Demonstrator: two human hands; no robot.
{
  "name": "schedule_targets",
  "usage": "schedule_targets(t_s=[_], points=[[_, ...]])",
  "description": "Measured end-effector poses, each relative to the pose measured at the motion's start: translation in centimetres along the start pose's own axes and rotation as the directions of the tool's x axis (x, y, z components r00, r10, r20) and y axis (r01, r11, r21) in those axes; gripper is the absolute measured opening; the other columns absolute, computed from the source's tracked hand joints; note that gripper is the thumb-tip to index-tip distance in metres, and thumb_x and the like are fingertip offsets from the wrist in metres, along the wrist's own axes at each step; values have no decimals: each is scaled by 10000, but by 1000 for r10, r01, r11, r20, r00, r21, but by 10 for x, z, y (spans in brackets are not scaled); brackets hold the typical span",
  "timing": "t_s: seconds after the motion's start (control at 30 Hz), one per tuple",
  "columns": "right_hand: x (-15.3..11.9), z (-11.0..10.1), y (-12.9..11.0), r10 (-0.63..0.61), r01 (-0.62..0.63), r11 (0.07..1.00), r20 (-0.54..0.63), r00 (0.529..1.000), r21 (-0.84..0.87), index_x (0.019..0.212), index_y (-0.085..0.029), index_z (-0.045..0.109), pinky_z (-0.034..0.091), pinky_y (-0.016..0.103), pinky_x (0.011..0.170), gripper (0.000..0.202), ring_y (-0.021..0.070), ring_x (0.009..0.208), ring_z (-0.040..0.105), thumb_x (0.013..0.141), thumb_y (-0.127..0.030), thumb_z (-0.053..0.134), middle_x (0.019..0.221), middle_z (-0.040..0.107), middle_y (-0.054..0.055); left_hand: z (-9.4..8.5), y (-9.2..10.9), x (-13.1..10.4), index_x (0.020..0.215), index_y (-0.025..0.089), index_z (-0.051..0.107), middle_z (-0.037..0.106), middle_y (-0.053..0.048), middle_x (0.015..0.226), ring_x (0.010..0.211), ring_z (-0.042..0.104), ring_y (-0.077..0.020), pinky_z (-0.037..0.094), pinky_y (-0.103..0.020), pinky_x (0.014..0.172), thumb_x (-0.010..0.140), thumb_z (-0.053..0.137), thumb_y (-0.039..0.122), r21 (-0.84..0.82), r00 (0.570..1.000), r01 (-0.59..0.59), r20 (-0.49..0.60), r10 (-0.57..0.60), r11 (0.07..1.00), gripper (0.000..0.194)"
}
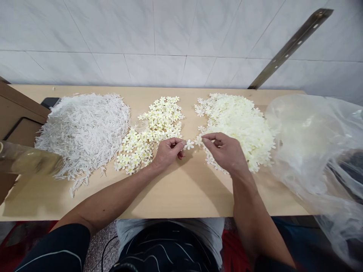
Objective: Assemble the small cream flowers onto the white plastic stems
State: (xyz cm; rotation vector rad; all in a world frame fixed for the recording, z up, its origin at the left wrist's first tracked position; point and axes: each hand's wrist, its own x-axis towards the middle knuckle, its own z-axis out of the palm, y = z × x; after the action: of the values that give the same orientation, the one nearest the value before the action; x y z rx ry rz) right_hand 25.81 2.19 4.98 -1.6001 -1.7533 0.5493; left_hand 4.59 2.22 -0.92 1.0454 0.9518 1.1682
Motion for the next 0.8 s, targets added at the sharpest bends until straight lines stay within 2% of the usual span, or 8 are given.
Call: schedule_targets(t_s=[0.1, 0.17, 0.33, 0.5, 0.6, 0.7, 0.8], points=[[-3, 14, -7, -28, 3, 992, 205, 978, 124, 1079, -208, 777, 500, 322, 696, 355, 188, 737, 628, 928, -503, 652, 936, 773, 58, 1, 3, -1, 879, 132, 728, 657, -20, 588, 506, 578, -112, 505, -243, 549, 854, 763, 486, 35, 1000, -21, 18, 20, 999, 357], [-4, 21, -7, -49, -9, 981, 289, 956, 196, 1047, -206, 771, 480, 307, 675, 356, 178, 741, 613, 935, -519, 643, 905, 761, 47, 2, 4, -1, 880, 133, 727, 649, -15, 577, 503, 576, -112, 501, -241, 542, 845, 767, 496, 45, 999, -28, 22, 27, 999, 367], [-2, 25, -2, 27, -144, 929, 325, 945, 341, 863, -191, 724, 368, 252, 508, 357, 119, 580, 478, 862, -548, 723, 742, 660, 13, 3, 5, -2, 867, 137, 720, 651, -18, 583, 499, 574, -112, 501, -244, 547, 839, 769, 505, 42, 1000, -25, 18, 25, 999, 373], [-3, 19, -7, 44, -206, 890, 372, 927, 408, 841, -194, 697, 310, 241, 456, 403, 97, 509, 374, 857, -596, 707, 643, 510, -25, 2, 4, -2, 938, 132, 746, 668, -28, 604, 516, 592, -120, 511, -250, 567, 853, 751, 514, 13, 1000, -7, 22, 7, 1000, 391], [-1, 11, -9, 62, -163, 942, 326, 943, 292, 832, -202, 697, 314, 254, 463, 399, 111, 495, 383, 902, -591, 640, 588, 478, -32, 1, 2, -1, 1015, 130, 747, 671, -27, 609, 525, 606, -126, 518, -252, 567, 870, 726, 527, -8, 999, -1, 34, 1, 1000, 423], [3, 0, -1, 47, -53, 998, 169, 985, 29, 795, -206, 719, 349, 281, 507, 370, 137, 506, 441, 937, -519, 580, 577, 554, -11, 1, 1, 0, 1063, 131, 728, 669, -19, 618, 556, 636, -137, 532, -254, 566, 851, 747, 511, -42, 999, -11, 35, 13, 999, 436], [9, -12, 14, 43, -42, 984, 7, 999, -174, 796, -215, 745, 408, 313, 580, 291, 164, 539, 527, 901, -459, 627, 627, 647, 7, 2, 2, 1, 1096, 122, 701, 682, -20, 645, 565, 645, -139, 543, -258, 558, 810, 789, 467, -71, 1000, -11, 18, 12, 997, 456]])
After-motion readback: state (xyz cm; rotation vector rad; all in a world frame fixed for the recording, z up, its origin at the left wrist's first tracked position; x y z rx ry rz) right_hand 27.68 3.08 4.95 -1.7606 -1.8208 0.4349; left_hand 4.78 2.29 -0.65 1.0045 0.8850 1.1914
